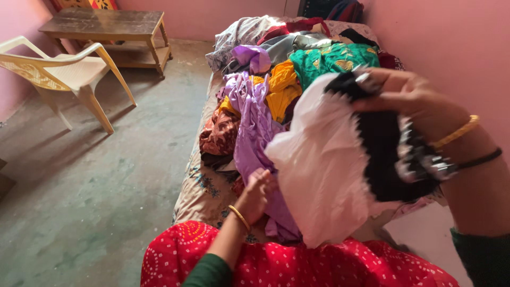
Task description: The person folds several garments from a pile on a bed, including a pink shirt, a white shirt, and a purple cloth. Each item is smoothed, folded, and placed on the bed as a neat stack.
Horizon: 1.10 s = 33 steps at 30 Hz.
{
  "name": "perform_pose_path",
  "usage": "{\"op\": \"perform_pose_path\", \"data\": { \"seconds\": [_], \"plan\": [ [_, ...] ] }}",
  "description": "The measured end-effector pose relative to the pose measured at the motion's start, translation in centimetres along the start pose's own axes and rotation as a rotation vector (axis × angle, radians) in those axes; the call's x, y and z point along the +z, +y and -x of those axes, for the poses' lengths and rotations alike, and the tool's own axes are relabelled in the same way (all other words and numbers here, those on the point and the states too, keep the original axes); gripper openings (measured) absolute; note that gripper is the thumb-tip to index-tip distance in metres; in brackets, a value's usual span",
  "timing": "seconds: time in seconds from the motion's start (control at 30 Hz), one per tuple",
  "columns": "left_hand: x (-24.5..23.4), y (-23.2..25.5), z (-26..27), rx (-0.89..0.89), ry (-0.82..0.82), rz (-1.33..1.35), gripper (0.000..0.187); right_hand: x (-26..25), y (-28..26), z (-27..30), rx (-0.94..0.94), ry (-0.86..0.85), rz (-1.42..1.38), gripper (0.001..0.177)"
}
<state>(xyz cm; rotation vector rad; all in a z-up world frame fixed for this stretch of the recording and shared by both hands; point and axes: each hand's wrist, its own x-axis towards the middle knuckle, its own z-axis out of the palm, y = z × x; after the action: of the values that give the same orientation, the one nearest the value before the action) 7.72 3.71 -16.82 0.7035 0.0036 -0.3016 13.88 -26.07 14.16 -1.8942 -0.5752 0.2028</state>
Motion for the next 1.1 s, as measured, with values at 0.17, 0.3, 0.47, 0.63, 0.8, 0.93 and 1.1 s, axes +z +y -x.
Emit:
{"op": "perform_pose_path", "data": {
  "seconds": [0.17, 0.3, 0.47, 0.63, 0.8, 0.93, 1.1],
  "plan": [
    [-0.5, -1.0, 0.7, -0.344, -0.263, 0.339, 0.089, -8.1, 5.2, -1.4, 0.164, 0.169, 0.104, 0.047],
    [-2.9, 3.0, 0.9, -0.13, -0.133, -0.089, 0.075, -9.5, 13.9, 1.3, 0.39, 0.371, -0.042, 0.055],
    [-8.5, -0.8, -1.7, -0.462, 0.26, -0.091, 0.07, -4.1, 28.2, 6.3, 0.676, 0.471, -0.198, 0.064],
    [-11.9, -6.0, -2.8, -0.595, 0.369, -0.196, 0.063, 2.2, 37.2, 8.3, 0.801, 0.471, -0.07, 0.067],
    [-11.4, -4.7, -1.5, -0.564, 0.399, -0.173, 0.063, 2.2, 39.4, 8.7, 1.002, 0.393, -0.339, 0.072],
    [-9.6, -4.8, -0.7, -0.216, 0.186, -0.57, 0.059, 1.6, 38.2, 8.7, 1.139, 0.168, 0.18, 0.074],
    [-9.5, -5.4, -0.4, -0.24, 0.115, -0.365, 0.066, -1.5, 36.8, 8.2, 0.949, 0.176, 0.027, 0.069]
  ]
}}
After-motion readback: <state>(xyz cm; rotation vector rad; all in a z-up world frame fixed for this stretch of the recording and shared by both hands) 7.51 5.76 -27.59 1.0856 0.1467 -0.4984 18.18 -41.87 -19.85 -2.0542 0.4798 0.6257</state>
